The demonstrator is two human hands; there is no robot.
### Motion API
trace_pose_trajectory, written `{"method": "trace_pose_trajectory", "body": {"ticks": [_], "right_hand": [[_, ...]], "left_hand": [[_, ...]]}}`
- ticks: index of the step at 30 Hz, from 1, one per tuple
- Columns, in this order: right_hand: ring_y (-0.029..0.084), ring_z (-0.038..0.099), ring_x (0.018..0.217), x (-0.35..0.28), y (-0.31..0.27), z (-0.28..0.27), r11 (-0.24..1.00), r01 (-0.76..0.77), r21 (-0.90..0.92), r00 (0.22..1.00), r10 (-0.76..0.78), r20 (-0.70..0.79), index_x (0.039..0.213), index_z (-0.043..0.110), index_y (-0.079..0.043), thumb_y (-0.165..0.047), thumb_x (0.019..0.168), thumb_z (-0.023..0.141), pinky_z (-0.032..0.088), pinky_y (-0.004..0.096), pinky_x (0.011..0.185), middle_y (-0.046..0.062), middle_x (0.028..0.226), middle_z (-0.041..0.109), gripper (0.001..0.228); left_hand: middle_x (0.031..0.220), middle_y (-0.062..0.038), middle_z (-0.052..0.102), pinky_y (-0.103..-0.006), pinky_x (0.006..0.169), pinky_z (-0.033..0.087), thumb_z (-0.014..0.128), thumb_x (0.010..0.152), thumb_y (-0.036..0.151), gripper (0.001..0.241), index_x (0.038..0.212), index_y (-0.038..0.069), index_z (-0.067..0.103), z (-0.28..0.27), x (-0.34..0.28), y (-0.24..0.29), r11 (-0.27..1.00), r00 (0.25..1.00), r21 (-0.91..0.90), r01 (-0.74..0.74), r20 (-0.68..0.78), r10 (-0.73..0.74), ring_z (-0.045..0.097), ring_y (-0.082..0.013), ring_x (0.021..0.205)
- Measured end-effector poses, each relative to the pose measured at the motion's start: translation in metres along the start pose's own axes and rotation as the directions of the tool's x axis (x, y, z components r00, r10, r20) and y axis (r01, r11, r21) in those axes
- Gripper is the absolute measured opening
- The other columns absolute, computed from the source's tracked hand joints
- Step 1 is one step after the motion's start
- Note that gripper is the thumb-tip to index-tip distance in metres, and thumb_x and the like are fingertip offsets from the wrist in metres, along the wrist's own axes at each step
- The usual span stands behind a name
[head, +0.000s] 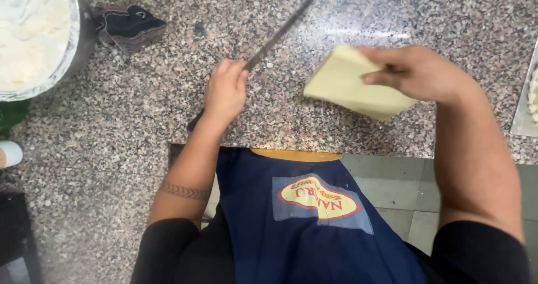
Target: The person holds a block of white chocolate on the granite counter and repeatedly drags a long knife across its surface to shave off curls, letting the shavings accumulate in a pile on the counter. They reposition and turn the block between passes and continue shaving more curls.
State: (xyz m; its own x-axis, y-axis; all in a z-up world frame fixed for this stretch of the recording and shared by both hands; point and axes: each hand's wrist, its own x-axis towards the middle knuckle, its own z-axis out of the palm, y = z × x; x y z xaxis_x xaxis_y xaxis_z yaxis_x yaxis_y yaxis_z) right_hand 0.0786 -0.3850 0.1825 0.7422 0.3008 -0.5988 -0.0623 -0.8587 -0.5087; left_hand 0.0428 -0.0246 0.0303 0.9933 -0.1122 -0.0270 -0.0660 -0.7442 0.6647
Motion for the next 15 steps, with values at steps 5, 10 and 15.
{"method": "trace_pose_trajectory", "body": {"ticks": [5, 10, 15], "right_hand": [[0.022, 0.069, 0.114, 0.046, -0.052, 0.019, 0.854, 0.095, -0.511, 0.951, 0.073, 0.300, 0.139, 0.058, -0.055, -0.037, 0.089, 0.070, 0.050, 0.042, 0.105, -0.009, 0.129, 0.072, 0.055], [0.018, 0.067, 0.116, 0.077, -0.105, 0.048, 0.688, 0.337, -0.643, 0.876, 0.022, 0.482, 0.133, 0.064, -0.050, -0.027, 0.090, 0.068, 0.051, 0.040, 0.103, -0.013, 0.129, 0.070, 0.049], [0.026, 0.058, 0.124, 0.098, -0.117, 0.116, 0.454, 0.600, -0.659, 0.778, -0.139, 0.612, 0.122, 0.071, -0.046, -0.023, 0.093, 0.060, 0.030, 0.042, 0.118, -0.008, 0.117, 0.072, 0.039]], "left_hand": [[0.109, -0.012, 0.067, -0.0469, 0.085, 0.052, 0.063, 0.100, 0.023, 0.023, 0.117, 0.010, 0.071, -0.003, -0.015, -0.013, 0.992, 0.992, -0.045, 0.116, -0.041, -0.118, 0.066, -0.0362, 0.102], [0.109, -0.011, 0.069, -0.0455, 0.084, 0.052, 0.064, 0.098, 0.023, 0.025, 0.119, 0.011, 0.071, -0.008, -0.012, -0.009, 0.975, 0.979, -0.102, 0.196, -0.035, -0.200, 0.067, -0.0360, 0.100], [0.110, -0.011, 0.070, -0.0438, 0.083, 0.053, 0.064, 0.097, 0.022, 0.025, 0.119, 0.011, 0.070, -0.009, -0.007, -0.011, 0.962, 0.974, -0.158, 0.221, -0.013, -0.226, 0.069, -0.0343, 0.097]]}}
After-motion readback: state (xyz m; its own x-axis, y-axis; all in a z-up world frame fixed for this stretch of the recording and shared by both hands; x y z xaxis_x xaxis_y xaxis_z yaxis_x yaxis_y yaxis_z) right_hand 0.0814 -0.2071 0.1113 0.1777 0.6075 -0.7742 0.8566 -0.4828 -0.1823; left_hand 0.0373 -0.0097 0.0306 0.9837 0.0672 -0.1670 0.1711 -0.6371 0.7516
